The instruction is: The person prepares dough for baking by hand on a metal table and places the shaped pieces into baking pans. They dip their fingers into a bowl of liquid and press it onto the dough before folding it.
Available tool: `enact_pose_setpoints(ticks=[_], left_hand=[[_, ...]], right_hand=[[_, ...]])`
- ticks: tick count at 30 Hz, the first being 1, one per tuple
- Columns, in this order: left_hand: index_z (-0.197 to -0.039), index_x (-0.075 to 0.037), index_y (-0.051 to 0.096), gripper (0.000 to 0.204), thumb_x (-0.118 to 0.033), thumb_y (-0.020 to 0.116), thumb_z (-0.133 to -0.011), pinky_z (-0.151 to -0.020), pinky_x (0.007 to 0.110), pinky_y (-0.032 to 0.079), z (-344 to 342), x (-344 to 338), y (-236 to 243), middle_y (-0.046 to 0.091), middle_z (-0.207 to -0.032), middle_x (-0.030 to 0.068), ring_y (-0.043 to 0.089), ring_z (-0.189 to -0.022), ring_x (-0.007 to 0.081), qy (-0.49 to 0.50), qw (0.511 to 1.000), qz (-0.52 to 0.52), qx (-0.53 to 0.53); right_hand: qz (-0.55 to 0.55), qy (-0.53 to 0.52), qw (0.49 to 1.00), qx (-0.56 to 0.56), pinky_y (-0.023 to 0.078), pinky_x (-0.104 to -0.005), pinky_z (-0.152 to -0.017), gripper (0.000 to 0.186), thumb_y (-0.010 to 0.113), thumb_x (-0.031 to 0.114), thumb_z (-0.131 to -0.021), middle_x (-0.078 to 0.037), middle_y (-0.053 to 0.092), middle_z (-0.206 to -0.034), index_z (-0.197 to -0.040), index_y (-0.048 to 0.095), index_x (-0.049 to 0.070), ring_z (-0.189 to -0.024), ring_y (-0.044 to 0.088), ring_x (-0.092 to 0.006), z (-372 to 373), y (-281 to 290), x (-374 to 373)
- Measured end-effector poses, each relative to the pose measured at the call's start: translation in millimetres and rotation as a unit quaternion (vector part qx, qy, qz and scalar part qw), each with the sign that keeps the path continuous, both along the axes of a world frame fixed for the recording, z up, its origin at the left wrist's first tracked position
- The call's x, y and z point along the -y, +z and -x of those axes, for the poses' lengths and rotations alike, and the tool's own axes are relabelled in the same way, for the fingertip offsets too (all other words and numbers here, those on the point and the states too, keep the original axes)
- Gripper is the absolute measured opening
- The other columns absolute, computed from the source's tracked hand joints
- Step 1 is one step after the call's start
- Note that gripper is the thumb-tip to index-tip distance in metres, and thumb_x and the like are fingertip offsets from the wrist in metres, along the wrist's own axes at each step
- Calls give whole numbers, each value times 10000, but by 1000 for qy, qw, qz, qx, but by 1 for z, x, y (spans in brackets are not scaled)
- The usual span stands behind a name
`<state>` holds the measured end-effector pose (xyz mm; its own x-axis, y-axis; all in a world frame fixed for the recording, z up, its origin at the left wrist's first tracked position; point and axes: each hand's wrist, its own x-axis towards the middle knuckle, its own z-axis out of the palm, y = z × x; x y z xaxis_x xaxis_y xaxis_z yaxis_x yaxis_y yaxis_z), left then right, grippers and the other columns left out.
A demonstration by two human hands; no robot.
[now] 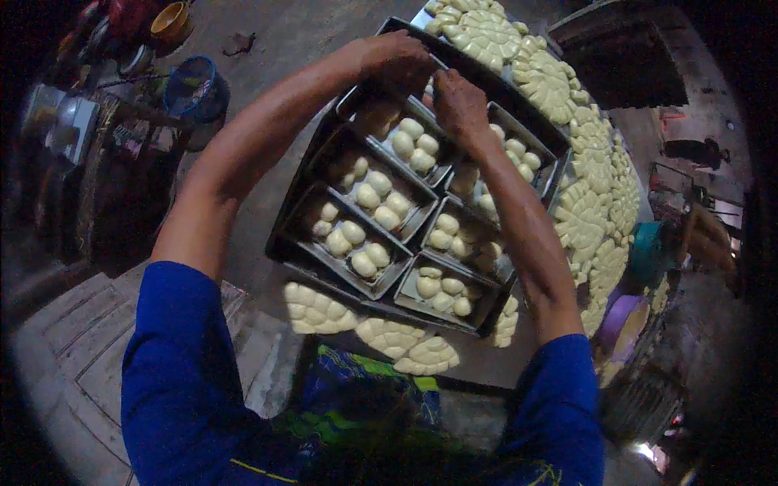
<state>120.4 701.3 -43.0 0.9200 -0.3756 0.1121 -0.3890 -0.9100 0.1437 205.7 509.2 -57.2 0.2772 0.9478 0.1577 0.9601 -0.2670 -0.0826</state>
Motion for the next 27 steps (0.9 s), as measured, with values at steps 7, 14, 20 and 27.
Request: enact_pose_setpoints(ticks=[7,14,20,27], left_hand=[[-1210,-139,601,365,-182,645,-850,-937,416,452,7,6,5,654,-1170,82,606,-1044,268,80,994,35,-64],[-1278,-171,579,421,-199,630,-861,-1010,400,417,1,6,14,587,-1292,87,519,-1234,247,46,996,-28,-76],[-1251,-148,594,381,-209,604,-876,-1063,496,353,-3,-12,-41,534,-1353,123,458,-1305,310,17,995,-17,95],[-1247,-118,593,532,-175,746,-741,-993,450,410,-5,18,-26,594,-1219,121,533,-1162,326,41,993,101,36]], right_hand=[[17,28,999,-11,544,-471,-754,330,714,261,-796,-184,633,-970,-976,580,19,-918,648,-371,-11,-5,1],[-26,50,971,-232,491,-512,-828,685,796,157,-740,-240,610,-1040,-1240,347,22,-1013,584,-454,-30,2,29],[-38,51,980,-187,489,-481,-887,640,773,200,-771,-234,596,-1142,-1248,386,19,-1091,575,-430,-21,5,33],[-46,6,992,-119,524,-494,-740,459,744,211,-771,-178,641,-970,-1125,488,70,-887,620,-422,-13,3,25]])
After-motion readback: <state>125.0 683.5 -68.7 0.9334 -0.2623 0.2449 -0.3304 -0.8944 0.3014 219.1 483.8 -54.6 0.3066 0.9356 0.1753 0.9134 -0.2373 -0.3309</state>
